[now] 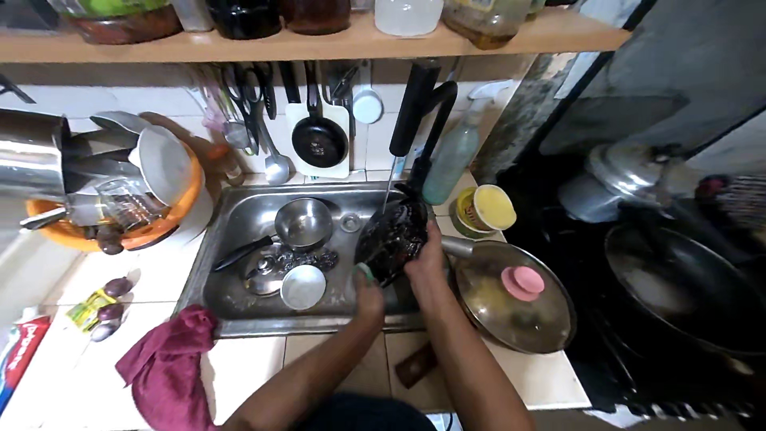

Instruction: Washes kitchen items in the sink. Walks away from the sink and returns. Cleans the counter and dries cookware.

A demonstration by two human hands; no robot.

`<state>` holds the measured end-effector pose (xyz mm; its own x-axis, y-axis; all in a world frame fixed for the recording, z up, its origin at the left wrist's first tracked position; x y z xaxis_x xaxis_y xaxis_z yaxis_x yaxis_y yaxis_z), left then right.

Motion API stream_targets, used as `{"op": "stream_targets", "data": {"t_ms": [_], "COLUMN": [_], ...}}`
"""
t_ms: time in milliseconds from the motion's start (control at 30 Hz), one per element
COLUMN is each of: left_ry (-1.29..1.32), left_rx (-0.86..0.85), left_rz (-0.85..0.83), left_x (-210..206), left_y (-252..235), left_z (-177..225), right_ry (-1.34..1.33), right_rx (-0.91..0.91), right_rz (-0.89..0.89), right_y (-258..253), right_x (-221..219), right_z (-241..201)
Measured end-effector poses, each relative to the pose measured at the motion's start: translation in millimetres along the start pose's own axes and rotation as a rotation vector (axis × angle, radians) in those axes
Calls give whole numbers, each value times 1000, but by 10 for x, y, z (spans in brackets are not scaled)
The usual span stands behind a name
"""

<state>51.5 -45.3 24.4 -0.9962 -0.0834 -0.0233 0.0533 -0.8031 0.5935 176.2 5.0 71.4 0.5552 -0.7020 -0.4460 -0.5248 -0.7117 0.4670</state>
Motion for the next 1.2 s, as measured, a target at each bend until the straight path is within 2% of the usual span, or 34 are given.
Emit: {"op": "stream_targets", "data": {"t_ms": [133,200,300,433,567,633,700,800,900,1000,1067,1200], "left_ry": [-454,-559,-609,-411,-368,-313,-341,-446,-462,-481,-461,-549], "left_rx": [-374,-528,-697,-701,-463,-414,-516,-804,-913,-869,-784,-383], "left_rz": [-73,-87,-104,-123,-63,-47,-109,-160,-203,-224,-198,-116], "left_x": [-224,-301,-347,-289,-71,-27,-83,-212,-282,-353,-316,-8], "left_y": [170,79,-305,-763,-1124,-1112,-913,-648,-564,-705,-981,-1607], "left_z": [372,537,708,831,760,687,617,525,629,870,943,706], "right_ry": [-49,-33,-4,6,-27,-23,-26,-25,35,34,11,-19], "right_rx": [-22,-14,15,6,-3,-3,-11,-15,6,26,46,87], "right_rz": [-49,-65,-77,-60,-24,-4,22,5,-67,-68,-88,-113], "right_y": [-19,-46,-107,-144,-118,-108,-105,-141,-149,-144,-158,-218], "right_x": [-48,-24,44,131,219,234,236,242,253,280,304,308], "right_z": [60,68,102,108,109,123,131,119,123,124,145,155]}}
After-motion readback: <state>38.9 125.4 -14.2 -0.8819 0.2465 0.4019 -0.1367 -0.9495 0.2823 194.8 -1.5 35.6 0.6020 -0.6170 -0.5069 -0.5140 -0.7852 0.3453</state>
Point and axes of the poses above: each hand's wrist, its own y-axis away from the middle knuckle, its own x-axis out of the back of the hand, z = x × y, the point moved 7 cm from there along -y, towards the middle knuckle, and after that the axes turned 5 degrees about x, right-handed, at the moved point
